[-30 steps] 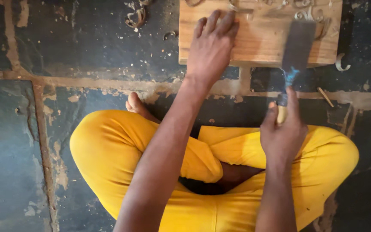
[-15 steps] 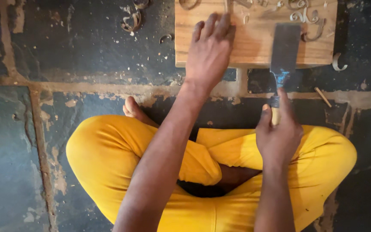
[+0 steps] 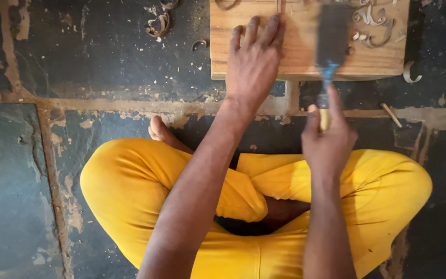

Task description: The person sits cross-legged on the floor and uses a chisel to carve a rectangular wooden block. They repeatedly strike the chisel with a mallet to remove wood shavings and shape the block.

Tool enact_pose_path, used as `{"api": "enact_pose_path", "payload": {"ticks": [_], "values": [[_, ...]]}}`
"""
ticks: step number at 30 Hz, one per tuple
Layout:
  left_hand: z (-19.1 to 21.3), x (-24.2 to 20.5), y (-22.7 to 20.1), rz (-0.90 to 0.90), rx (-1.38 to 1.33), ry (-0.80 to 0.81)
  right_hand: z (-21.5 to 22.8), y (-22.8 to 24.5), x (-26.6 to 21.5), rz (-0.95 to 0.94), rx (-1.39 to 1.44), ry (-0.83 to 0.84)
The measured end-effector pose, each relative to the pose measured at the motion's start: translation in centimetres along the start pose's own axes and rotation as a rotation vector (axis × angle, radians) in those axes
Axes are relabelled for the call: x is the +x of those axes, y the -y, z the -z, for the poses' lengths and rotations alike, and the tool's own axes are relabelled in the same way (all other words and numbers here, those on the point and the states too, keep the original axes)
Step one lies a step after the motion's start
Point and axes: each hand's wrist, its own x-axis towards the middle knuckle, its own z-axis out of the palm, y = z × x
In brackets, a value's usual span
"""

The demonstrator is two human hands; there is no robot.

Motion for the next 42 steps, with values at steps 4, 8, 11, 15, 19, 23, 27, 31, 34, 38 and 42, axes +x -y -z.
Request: {"api": "enact_pose_path", "payload": {"ticks": [4, 8, 11, 15, 19, 23, 27, 31, 34, 38, 42], "values": [[-0.1, 0.2, 0.4, -0.001, -0.026, -0.042, 1.3, -1.1, -1.3, 0.003, 0.099, -0.054], [0.1, 0.5, 0.9, 0.012, 0.072, 0.017, 2.2, -0.5, -3.1, 0.034, 0.126, 0.019], [0.8, -0.2, 1.4, 0.022, -0.028, -0.077, 2.4, 0.8, -3.9, -0.114, 0.180, 0.112], [1.0, 0.1, 1.1, 0.031, 0.045, -0.039, 2.3, 1.6, -5.8, -0.102, 0.192, 0.149], [0.7, 0.0, 1.4, 0.054, 0.026, -0.043, 2.0, 1.0, -6.8, -0.004, 0.185, 0.152], [1.2, 0.1, 1.4, 0.048, -0.017, -0.100, 1.6, 1.1, -6.4, 0.091, 0.160, 0.129], [0.7, -0.1, 1.3, 0.062, 0.003, -0.094, 0.9, 0.9, -6.9, 0.133, 0.128, 0.138], [0.8, 0.0, 1.3, 0.074, -0.010, -0.070, 0.2, 0.9, -6.4, 0.229, 0.076, 0.137], [1.1, 0.0, 1.1, 0.077, -0.011, -0.032, -0.8, 1.2, -5.9, 0.229, 0.099, 0.149], [1.8, -0.9, 0.3, -0.029, -0.007, -0.068, -1.1, 1.5, -5.5, 0.261, 0.034, 0.139], [2.4, -3.0, -2.7, -0.149, 0.104, 0.138, -0.9, 1.9, -5.2, 0.231, -0.019, 0.158]]}}
